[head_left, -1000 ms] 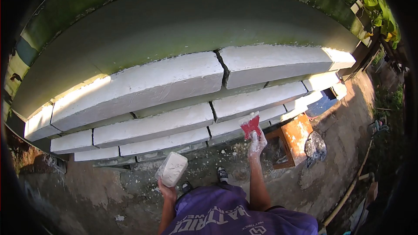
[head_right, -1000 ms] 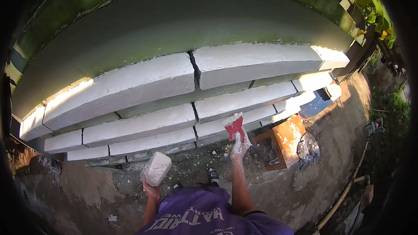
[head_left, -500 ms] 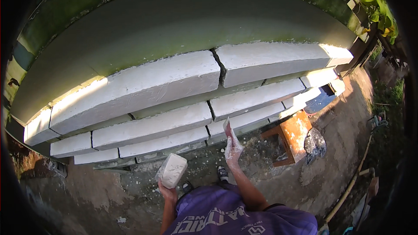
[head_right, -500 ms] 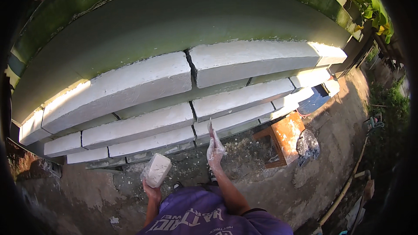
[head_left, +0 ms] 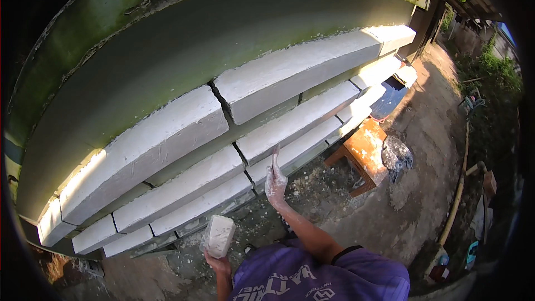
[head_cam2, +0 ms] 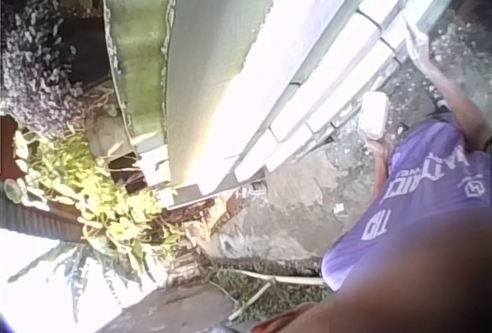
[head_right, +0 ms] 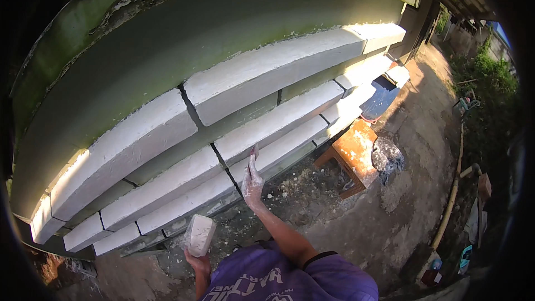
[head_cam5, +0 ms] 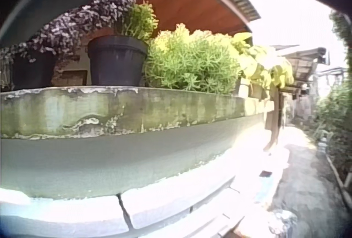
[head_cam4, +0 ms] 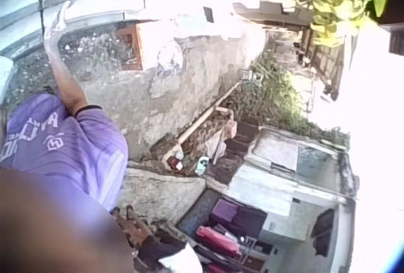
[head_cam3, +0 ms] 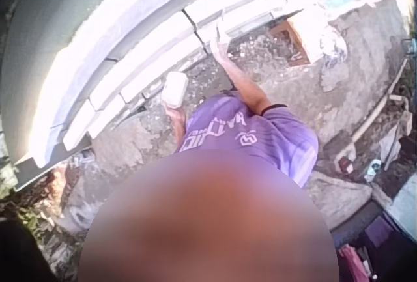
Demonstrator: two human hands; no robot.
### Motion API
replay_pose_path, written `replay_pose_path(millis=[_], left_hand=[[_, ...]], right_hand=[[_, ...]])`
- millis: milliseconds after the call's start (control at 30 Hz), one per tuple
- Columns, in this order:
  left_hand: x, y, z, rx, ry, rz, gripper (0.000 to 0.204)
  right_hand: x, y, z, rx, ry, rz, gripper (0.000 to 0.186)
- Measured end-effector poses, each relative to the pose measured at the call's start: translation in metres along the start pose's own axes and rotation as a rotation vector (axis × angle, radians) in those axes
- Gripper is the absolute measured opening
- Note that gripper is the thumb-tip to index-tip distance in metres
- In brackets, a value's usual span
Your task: Applying and smoothing white plaster compound on decorative wall ledges using a putty knife and sponge.
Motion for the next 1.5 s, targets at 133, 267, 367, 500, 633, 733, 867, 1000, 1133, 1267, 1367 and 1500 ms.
replay_pose_path(millis=[133, 267, 367, 500, 633, 733, 867, 1000, 1133, 1267, 1367, 1500], left_hand=[[0.012, 0.003, -0.005, -0.021, 0.021, -0.022, 0.057], [0.023, 0.002, -0.007, -0.047, 0.025, -0.025, 0.057], [0.029, 0.003, -0.011, -0.023, 0.037, -0.01, 0.057], [0.036, 0.006, -0.018, -0.025, 0.067, -0.071, 0.056], [0.039, 0.006, -0.026, -0.058, 0.089, -0.072, 0.056], [0.036, 0.006, -0.028, -0.05, 0.106, -0.085, 0.056], [0.038, 0.009, -0.033, -0.056, 0.113, -0.095, 0.056], [0.037, 0.014, -0.035, -0.087, 0.104, -0.07, 0.056], [0.03, 0.011, -0.03, -0.06, 0.079, -0.062, 0.055], [0.041, 0.007, -0.03, -0.065, 0.092, -0.046, 0.056], [0.038, 0.01, -0.031, -0.068, 0.078, -0.059, 0.056], [0.024, 0.009, -0.026, -0.043, 0.087, -0.001, 0.055]], right_hand=[[-0.006, -0.033, 0.014, 0.009, -0.061, -0.21, 0.04], [-0.073, -0.004, 0.011, -0.161, -0.079, 0.078, 0.035], [-0.134, 0.047, 0.022, -0.181, -0.078, 0.403, 0.033], [-0.153, 0.105, 0.037, -0.247, -0.139, 0.523, 0.036], [-0.099, 0.104, 0.029, -0.348, -0.19, 0.415, 0.044], [-0.045, 0.047, 0.018, -0.237, -0.066, 0.154, 0.045], [-0.021, -0.017, 0.034, 0.102, -0.1, -0.26, 0.039], [-0.06, -0.007, 0.035, -0.21, -0.012, -0.147, 0.032], [-0.139, 0.063, 0.032, -0.138, 0.037, 0.301, 0.039], [-0.149, 0.113, 0.036, -0.226, 0.065, 0.375, 0.045], [-0.113, 0.105, 0.035, -0.29, -0.189, 0.334, 0.046], [-0.05, 0.041, 0.024, -0.059, -0.049, 0.036, 0.047]])
Point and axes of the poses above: each hand's wrist, its own y-axis towards the middle knuckle, its own x-axis out of the palm, z = x × y, the point moved 8 cm from there along y, towards the middle knuckle, and after that the axes turned 9 degrees about -z, right-handed, at the moved point
